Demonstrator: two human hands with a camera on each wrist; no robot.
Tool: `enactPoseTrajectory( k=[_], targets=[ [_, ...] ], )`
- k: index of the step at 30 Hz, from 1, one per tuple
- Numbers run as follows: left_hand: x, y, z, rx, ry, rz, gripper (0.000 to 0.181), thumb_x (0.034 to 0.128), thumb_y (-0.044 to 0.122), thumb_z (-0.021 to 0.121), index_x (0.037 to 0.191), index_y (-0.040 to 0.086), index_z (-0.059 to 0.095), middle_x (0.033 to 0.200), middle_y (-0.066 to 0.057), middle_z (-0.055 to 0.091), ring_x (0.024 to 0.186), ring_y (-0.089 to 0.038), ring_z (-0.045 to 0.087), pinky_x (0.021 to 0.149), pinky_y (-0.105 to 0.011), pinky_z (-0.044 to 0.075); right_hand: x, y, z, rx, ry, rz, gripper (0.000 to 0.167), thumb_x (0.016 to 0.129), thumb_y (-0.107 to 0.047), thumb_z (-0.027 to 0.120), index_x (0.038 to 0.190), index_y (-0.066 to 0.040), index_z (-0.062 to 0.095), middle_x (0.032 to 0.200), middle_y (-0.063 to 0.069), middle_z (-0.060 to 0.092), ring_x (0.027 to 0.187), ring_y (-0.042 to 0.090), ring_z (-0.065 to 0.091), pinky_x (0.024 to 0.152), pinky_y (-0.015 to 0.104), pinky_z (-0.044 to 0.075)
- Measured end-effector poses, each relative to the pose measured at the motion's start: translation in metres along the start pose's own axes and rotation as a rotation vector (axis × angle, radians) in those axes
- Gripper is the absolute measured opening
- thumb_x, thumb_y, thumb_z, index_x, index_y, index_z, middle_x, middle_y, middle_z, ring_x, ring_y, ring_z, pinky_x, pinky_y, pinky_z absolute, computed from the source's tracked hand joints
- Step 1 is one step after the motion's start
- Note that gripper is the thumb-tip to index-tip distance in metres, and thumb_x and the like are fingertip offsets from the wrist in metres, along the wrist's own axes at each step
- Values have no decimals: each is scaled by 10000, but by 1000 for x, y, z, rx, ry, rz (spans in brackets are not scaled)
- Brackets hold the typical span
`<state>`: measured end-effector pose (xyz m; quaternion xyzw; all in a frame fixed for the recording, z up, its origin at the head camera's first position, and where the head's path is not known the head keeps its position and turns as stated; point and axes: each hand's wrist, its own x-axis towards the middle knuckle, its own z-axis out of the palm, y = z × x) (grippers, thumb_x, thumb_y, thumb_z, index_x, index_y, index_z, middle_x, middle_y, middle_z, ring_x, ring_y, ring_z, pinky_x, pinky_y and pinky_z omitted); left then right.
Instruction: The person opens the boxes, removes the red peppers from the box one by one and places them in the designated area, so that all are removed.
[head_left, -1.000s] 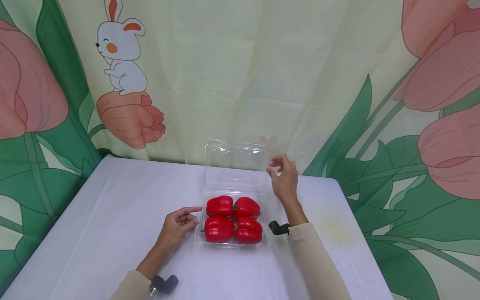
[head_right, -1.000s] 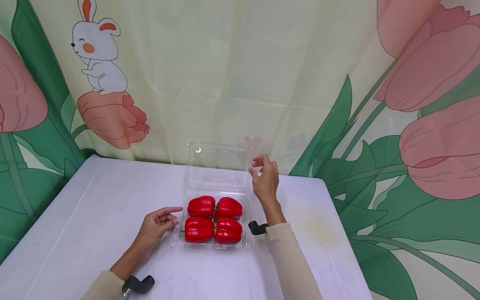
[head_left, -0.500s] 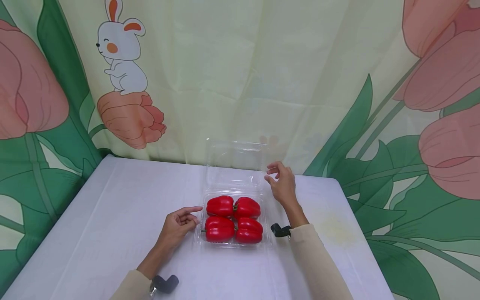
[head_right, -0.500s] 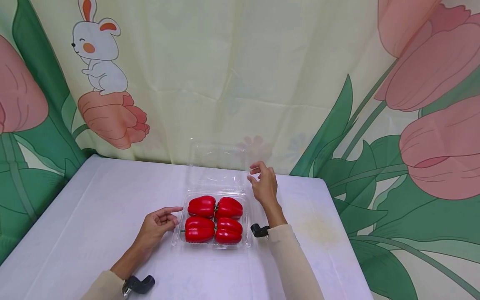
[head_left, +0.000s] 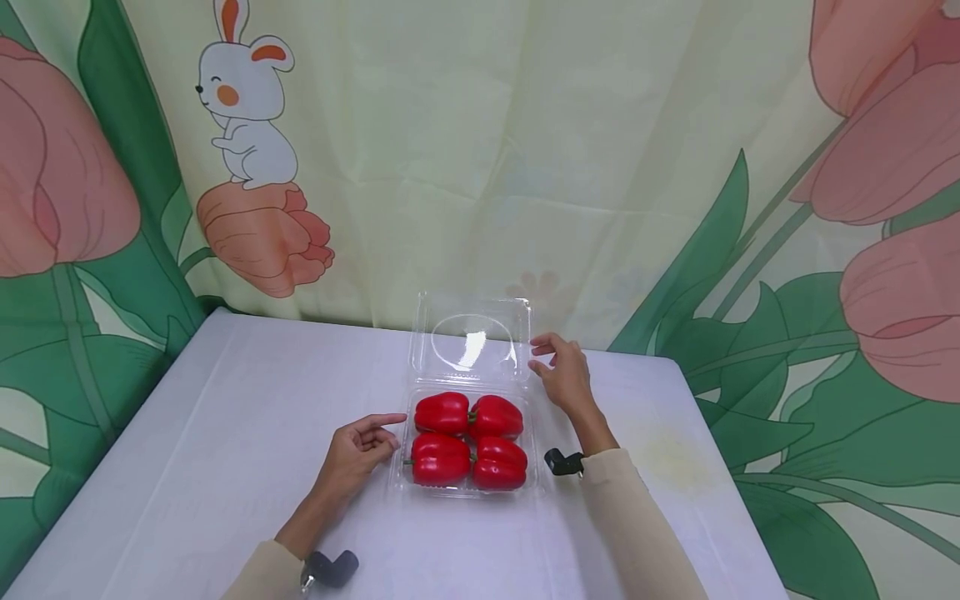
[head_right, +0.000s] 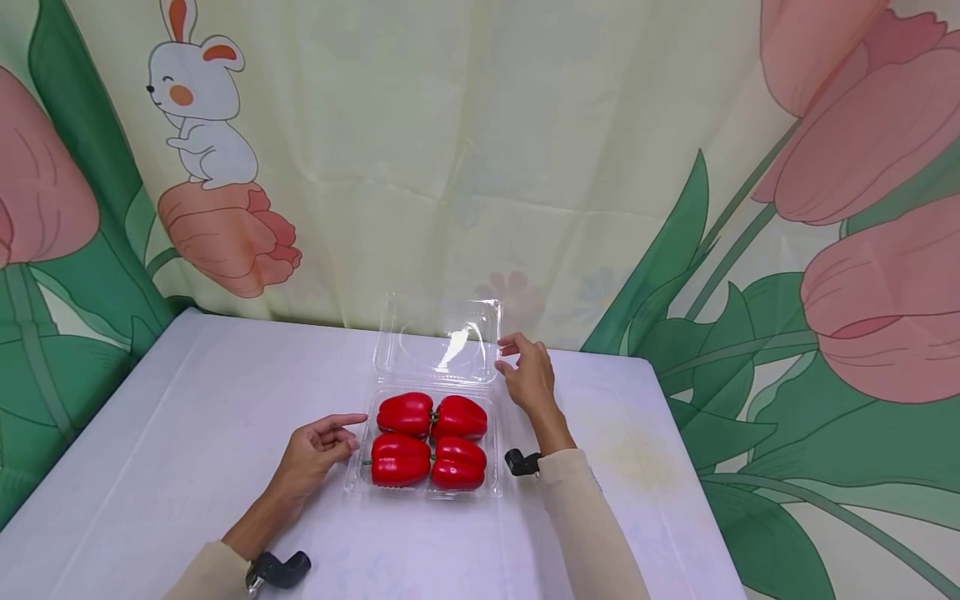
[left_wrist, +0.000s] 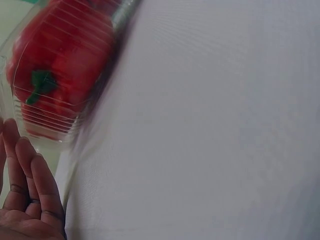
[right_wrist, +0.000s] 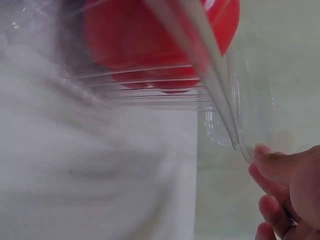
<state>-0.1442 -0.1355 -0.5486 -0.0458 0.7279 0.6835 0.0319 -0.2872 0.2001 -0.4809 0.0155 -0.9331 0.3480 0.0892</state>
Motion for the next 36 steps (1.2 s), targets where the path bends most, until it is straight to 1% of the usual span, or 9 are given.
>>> enactPoseTrajectory(
  k=[7,13,19,27,32,36],
  targets=[
    [-1,1,1,3,11,-6,345,956,83,784,1295,135,747,1006,-149,763,843,-203,723,810,-157,605,0,5,3,-20,-43,14,375,973,-153,784,1333,-205,694,1262,55,746,1040,233,603,857,370,631],
    [-1,2,2,1,12,-10,340,959,75,776,1293,133,748,1002,-148,764,844,-198,721,807,-156,604,0,11,7,-35,-77,21,342,982,-163,772,1318,-200,718,1273,62,748,1065,247,627,896,384,642],
    [0,2,1,-4,-2,-7,339,967,60,762,1301,118,741,1003,-164,757,849,-182,706,789,-149,596,0,15,10,-43,-102,31,315,985,-176,769,1298,-191,733,1272,73,754,1058,251,624,901,399,634],
    [-1,2,1,-1,0,-7,341,969,62,760,1303,127,741,1013,-166,758,847,-188,712,792,-155,599,-1,18,13,-60,-122,30,319,981,-176,774,1295,-180,714,1233,88,773,1033,257,641,879,403,636],
    [-1,2,1,1,-2,2,335,972,45,745,1300,114,740,997,-170,755,836,-177,702,773,-155,596,-1,16,11,-72,-113,4,295,986,-176,765,1276,-154,713,1214,112,777,1022,275,651,881,433,630],
    [0,2,1,-2,-6,7,330,977,34,733,1298,108,741,989,-173,752,832,-172,689,756,-154,586,-3,13,8,-67,-59,5,313,995,-214,758,1298,-164,701,1227,109,765,1039,275,646,892,441,631]
  ],
)
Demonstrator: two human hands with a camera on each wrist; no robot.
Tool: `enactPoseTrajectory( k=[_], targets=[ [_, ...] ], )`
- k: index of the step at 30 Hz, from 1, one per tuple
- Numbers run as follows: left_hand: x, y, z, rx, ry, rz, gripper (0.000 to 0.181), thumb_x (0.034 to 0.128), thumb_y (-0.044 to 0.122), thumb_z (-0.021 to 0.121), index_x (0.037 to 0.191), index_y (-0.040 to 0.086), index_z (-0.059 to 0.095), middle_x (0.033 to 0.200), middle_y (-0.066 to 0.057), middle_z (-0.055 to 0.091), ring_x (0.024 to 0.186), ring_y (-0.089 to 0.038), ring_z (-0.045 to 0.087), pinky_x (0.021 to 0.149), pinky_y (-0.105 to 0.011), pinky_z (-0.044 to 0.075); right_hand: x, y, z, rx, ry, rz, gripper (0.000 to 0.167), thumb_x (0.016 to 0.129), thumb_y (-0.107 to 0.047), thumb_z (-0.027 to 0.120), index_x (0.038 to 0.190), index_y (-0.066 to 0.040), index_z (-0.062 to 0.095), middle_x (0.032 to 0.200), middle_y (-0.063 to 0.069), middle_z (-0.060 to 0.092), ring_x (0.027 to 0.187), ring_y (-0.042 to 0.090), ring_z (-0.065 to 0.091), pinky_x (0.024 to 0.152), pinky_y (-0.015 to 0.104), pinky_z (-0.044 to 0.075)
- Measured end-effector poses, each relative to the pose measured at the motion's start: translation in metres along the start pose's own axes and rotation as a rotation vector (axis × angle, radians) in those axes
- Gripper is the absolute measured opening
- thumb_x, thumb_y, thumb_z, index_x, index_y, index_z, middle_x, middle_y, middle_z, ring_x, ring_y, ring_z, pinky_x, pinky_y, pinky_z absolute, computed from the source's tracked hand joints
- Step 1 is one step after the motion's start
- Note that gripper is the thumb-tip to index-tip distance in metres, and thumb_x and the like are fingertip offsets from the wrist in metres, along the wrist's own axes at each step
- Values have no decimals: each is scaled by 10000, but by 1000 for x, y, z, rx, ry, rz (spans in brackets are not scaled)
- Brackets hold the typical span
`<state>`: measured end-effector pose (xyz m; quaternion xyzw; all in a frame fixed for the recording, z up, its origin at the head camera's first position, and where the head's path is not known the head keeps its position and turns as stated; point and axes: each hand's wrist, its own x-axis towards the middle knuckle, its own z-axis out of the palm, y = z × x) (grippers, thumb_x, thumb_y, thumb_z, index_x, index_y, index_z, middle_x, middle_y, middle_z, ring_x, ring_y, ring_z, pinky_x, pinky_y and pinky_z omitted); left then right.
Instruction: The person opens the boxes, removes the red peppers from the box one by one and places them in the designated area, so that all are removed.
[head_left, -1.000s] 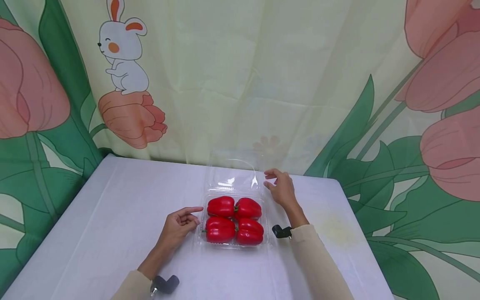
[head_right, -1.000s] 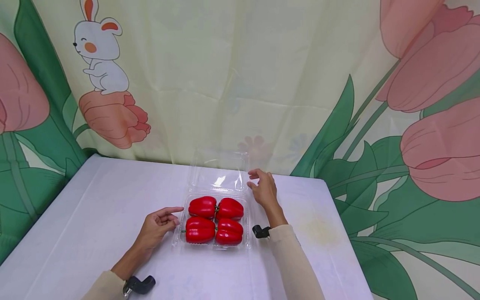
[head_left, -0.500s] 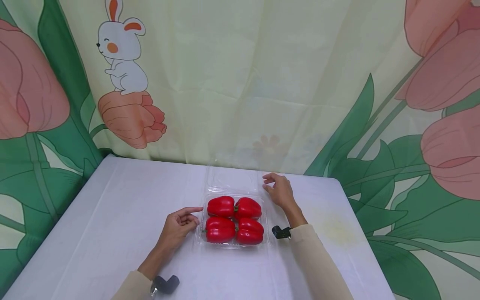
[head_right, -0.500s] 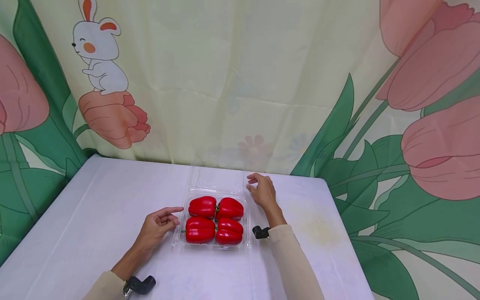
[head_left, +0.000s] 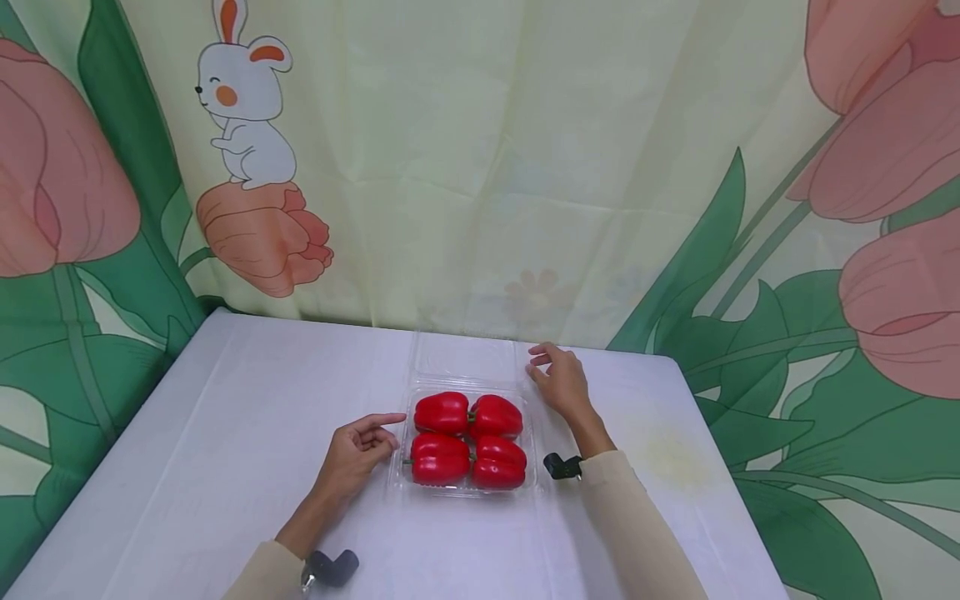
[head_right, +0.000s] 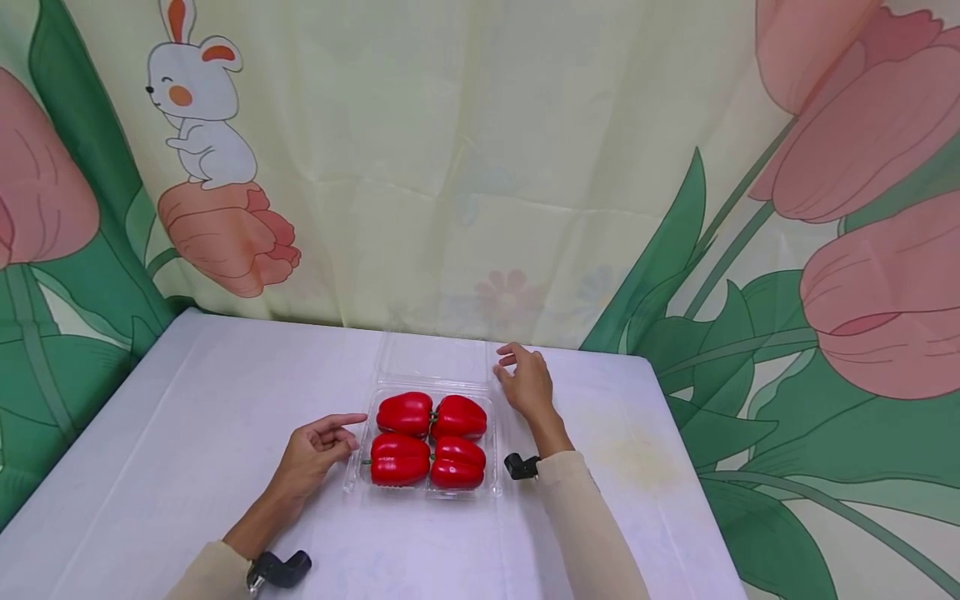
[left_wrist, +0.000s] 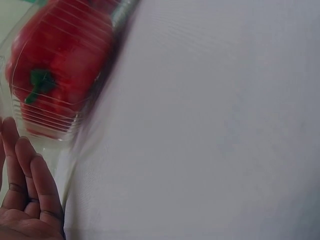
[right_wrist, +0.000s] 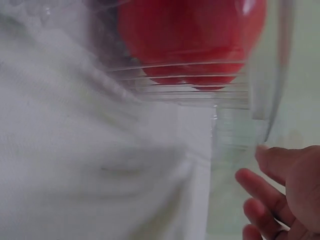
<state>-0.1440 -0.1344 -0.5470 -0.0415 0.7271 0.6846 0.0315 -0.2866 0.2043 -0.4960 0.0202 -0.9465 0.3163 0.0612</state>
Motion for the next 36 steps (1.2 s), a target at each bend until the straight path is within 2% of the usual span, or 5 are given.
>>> enactPoseTrajectory(
  k=[4,8,15,23,36],
  targets=[
    [1,0,0,-2,-6,3,330,981,42,728,1304,110,739,992,-171,751,840,-172,679,752,-155,578,-6,-4,-6,13,47,-12,362,999,-280,755,1337,-176,677,1245,100,755,1072,277,646,905,448,632],
    [1,-1,-1,5,-7,6,331,982,48,732,1306,116,740,993,-168,750,847,-178,678,754,-154,577,-15,-10,-13,15,48,-53,436,967,-350,786,1358,-205,660,1264,72,745,1124,276,662,924,448,643],
    [0,-2,-1,13,-8,13,331,983,44,729,1307,114,740,992,-174,747,842,-176,676,752,-156,577,-37,-26,-24,42,-27,-113,634,863,-408,871,1420,-260,610,1348,50,691,1253,334,649,986,520,625],
    [-1,-1,-2,10,-18,18,334,986,53,732,1316,108,735,996,-187,745,833,-165,669,752,-153,575,-62,-35,-27,60,-109,-194,722,814,-384,909,1452,-273,590,1398,30,642,1271,273,613,1051,561,585],
    [-2,0,-1,14,-15,13,334,990,59,730,1320,112,733,994,-180,750,831,-172,680,760,-156,585,-106,-46,-26,108,-119,-184,777,747,-341,971,1434,-326,609,1395,-27,632,1281,278,618,978,536,630]
  ],
)
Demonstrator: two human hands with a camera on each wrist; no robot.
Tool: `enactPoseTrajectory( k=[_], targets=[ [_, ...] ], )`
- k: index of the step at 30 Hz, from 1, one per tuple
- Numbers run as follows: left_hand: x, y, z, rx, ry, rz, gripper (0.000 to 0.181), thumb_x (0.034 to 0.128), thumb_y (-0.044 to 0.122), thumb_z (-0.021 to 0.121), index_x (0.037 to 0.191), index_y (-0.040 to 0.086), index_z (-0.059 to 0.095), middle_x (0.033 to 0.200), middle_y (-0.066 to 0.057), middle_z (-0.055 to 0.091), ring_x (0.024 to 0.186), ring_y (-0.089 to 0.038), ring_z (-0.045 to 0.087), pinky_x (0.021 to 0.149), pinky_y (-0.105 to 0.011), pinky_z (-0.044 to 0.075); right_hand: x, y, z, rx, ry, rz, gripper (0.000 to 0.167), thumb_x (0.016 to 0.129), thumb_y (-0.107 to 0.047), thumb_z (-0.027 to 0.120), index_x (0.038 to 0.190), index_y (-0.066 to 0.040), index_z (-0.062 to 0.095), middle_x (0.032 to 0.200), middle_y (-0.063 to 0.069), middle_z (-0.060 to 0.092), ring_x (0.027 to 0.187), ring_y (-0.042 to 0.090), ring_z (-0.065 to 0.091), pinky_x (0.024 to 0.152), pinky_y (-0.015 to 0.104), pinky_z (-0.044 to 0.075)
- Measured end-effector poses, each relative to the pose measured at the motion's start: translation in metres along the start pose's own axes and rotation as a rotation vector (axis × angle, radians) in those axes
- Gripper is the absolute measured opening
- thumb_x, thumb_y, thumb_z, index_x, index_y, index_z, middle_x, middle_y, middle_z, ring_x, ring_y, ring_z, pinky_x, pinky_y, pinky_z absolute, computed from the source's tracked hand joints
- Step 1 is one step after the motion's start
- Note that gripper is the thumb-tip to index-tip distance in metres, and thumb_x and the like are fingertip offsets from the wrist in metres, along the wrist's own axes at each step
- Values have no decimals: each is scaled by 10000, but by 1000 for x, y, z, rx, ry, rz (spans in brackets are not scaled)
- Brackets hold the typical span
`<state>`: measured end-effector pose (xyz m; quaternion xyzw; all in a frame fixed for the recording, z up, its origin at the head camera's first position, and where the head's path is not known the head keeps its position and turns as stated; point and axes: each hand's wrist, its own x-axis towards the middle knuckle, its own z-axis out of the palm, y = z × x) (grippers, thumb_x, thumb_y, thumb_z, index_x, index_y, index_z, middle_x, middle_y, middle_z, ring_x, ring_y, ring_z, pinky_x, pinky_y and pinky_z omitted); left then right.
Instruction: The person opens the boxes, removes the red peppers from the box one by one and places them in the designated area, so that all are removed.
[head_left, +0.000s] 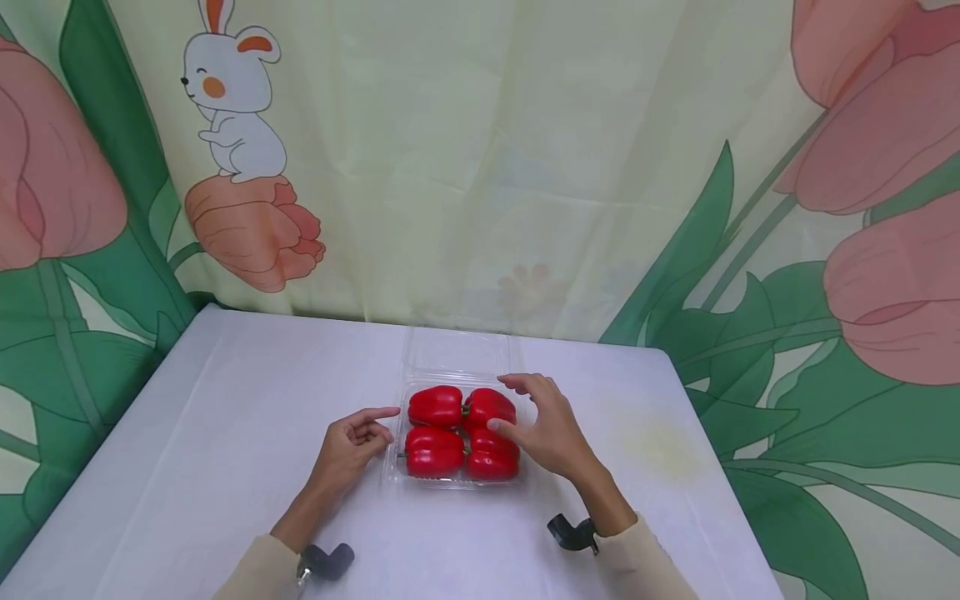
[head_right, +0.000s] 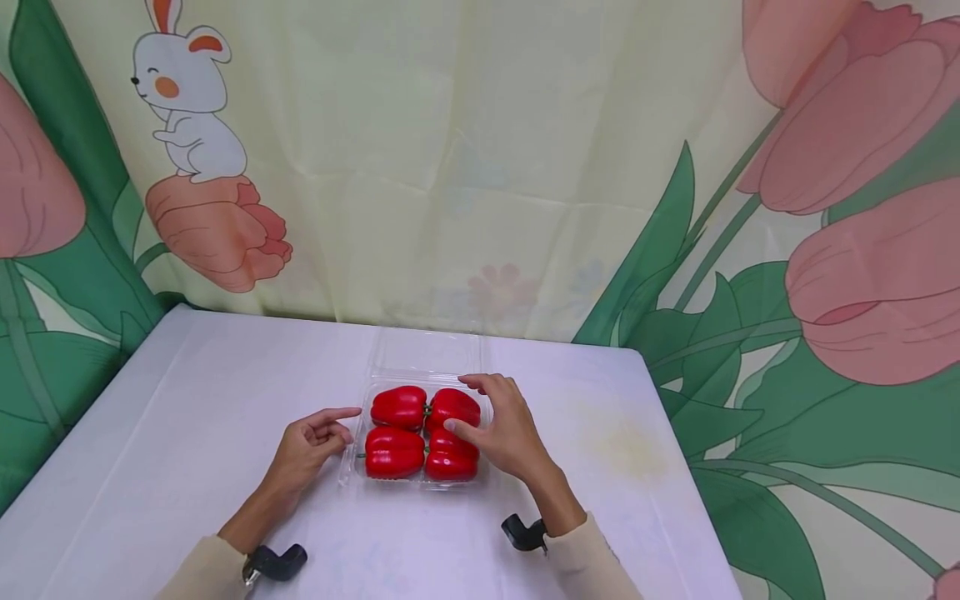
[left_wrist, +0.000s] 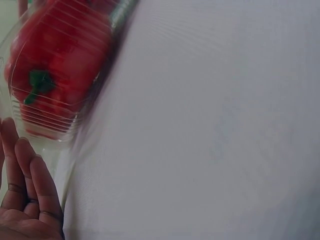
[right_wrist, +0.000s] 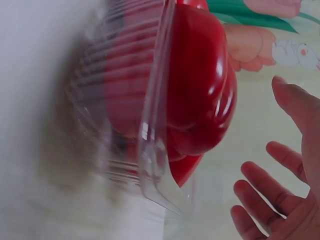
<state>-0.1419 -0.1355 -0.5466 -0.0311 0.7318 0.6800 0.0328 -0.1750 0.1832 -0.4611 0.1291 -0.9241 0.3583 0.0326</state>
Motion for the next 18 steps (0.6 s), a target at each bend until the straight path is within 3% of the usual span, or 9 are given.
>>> enactPoseTrajectory(
  k=[4,18],
  targets=[
    [0,-1,0,0,-1,5,337,990,56,729,1323,111,732,994,-181,749,818,-163,678,762,-157,589,-11,-1,4,22,6,0,804,717,-333,988,1427,-335,612,1397,-44,631,1284,288,621,959,532,639],
    [0,-1,0,-1,3,2,334,988,58,733,1316,117,736,990,-178,745,825,-168,678,755,-158,586,-38,2,22,42,-40,-47,791,694,-407,998,1387,-360,619,1297,-113,636,1239,139,596,953,448,648]
  ],
)
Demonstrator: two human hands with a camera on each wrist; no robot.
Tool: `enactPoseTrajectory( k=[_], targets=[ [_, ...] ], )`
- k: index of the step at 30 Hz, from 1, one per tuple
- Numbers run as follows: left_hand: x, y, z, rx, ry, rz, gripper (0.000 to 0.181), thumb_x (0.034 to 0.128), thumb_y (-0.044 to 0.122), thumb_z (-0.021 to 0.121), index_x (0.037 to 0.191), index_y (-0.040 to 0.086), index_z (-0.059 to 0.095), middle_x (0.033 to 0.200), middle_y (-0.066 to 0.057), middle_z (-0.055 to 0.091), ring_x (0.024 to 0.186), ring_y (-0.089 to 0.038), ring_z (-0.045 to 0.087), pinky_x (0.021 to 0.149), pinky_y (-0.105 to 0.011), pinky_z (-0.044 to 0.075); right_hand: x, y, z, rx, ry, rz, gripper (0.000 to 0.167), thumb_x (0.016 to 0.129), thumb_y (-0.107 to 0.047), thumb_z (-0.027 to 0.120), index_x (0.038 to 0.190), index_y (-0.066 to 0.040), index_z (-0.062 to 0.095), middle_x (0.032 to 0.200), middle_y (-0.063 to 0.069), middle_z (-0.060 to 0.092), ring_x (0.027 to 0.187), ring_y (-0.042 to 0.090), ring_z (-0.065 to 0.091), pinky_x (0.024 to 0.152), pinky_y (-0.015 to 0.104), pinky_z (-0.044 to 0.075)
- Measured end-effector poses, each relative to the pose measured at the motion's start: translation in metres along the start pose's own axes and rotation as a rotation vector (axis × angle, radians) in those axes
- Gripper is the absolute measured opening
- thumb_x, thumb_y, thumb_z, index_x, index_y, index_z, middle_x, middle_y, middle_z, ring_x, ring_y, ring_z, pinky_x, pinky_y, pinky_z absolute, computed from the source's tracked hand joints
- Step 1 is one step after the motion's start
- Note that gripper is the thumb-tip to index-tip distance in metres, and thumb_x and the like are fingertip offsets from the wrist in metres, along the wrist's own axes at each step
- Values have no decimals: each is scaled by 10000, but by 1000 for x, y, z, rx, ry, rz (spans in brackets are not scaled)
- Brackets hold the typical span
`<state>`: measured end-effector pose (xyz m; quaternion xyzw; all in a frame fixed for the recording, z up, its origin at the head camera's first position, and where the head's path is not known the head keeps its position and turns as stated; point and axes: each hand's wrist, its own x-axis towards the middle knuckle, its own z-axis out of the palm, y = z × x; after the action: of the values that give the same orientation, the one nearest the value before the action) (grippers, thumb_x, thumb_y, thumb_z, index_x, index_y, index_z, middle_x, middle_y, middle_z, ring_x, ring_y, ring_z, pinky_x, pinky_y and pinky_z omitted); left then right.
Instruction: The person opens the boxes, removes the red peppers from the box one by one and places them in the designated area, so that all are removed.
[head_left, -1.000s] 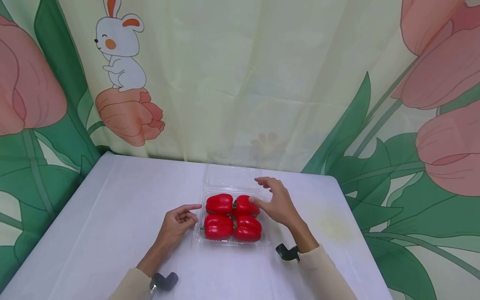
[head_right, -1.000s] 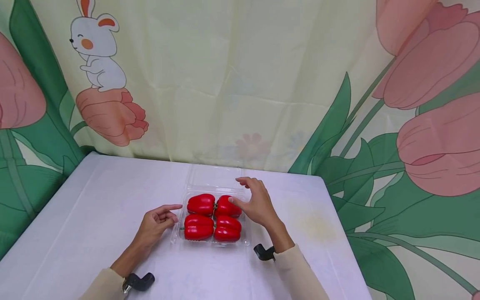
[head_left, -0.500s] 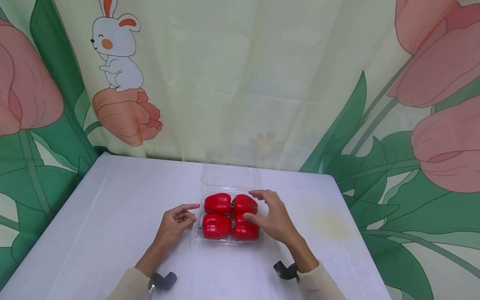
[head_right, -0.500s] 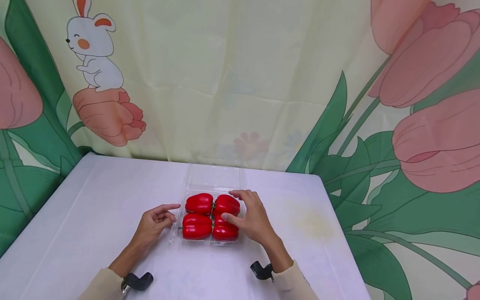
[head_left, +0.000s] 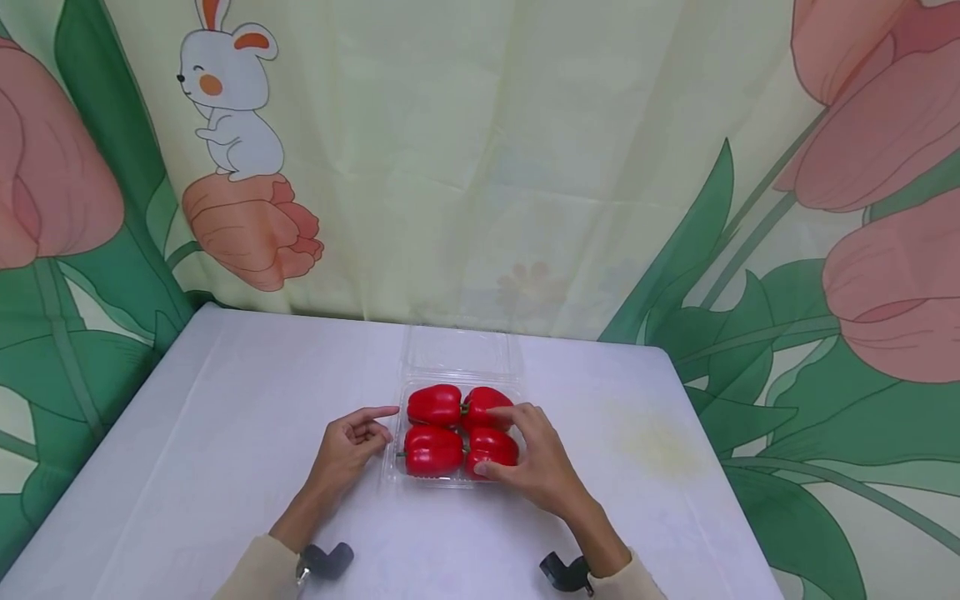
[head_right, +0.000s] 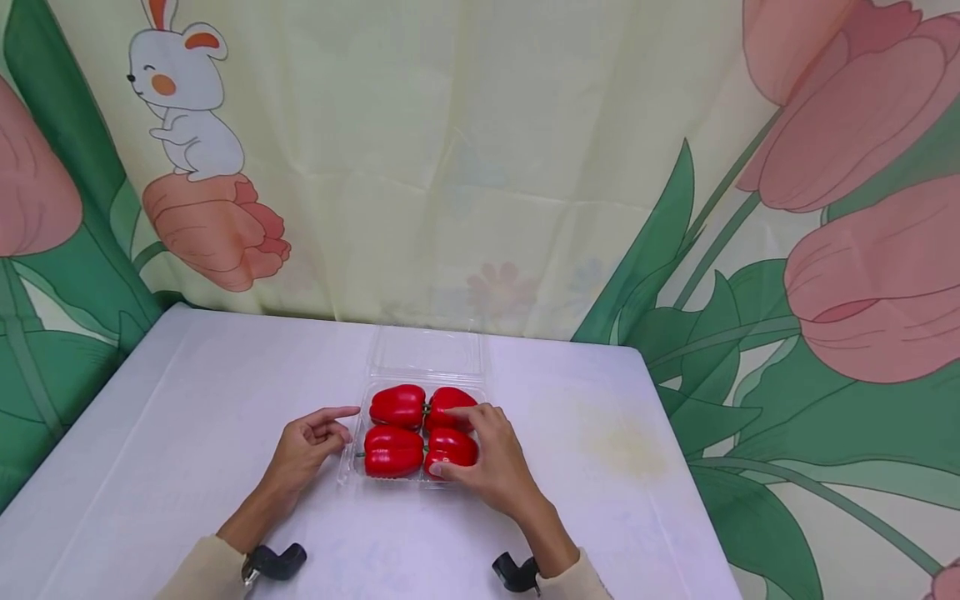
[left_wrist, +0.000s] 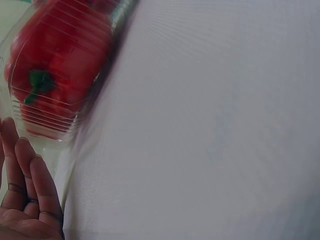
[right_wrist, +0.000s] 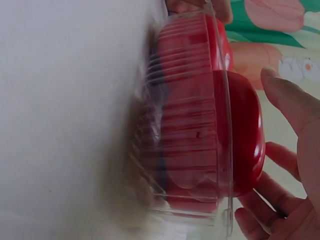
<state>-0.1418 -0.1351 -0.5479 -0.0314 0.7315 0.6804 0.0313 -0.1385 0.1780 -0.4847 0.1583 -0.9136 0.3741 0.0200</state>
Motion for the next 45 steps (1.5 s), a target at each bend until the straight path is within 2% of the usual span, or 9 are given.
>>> enactPoseTrajectory(
  k=[5,11,15,33,45],
  targets=[
    [0,0,0,-9,-1,-6,336,987,66,737,1320,114,732,999,-179,744,834,-167,681,762,-156,588,-3,3,4,-19,-14,6,801,683,-405,1007,1383,-341,623,1310,-118,629,1268,101,571,971,415,639],
    [0,-1,0,-12,-5,-1,333,988,73,741,1319,112,732,998,-186,745,825,-162,679,764,-157,591,-5,6,6,-48,-59,27,837,667,-393,1013,1402,-331,618,1331,-94,615,1291,130,572,931,403,656],
    [0,-1,1,-7,-2,5,327,989,62,734,1312,110,735,990,-190,744,818,-163,675,757,-158,590,-4,6,5,-52,-68,14,810,677,-378,1011,1394,-317,637,1332,-86,621,1292,143,575,935,405,655],
    [-1,0,1,-4,-2,8,334,991,60,729,1321,109,731,996,-185,742,815,-161,676,756,-162,592,-6,3,-4,10,-28,-22,757,684,-387,1010,1363,-375,675,1282,-150,631,1259,98,588,945,353,648],
    [-1,1,1,5,3,1,337,986,53,732,1318,107,732,992,-186,745,811,-161,686,766,-164,600,-1,-4,-26,9,47,-87,755,689,-351,1016,1363,-328,676,1274,-122,646,1212,120,632,931,373,655]
  ],
)
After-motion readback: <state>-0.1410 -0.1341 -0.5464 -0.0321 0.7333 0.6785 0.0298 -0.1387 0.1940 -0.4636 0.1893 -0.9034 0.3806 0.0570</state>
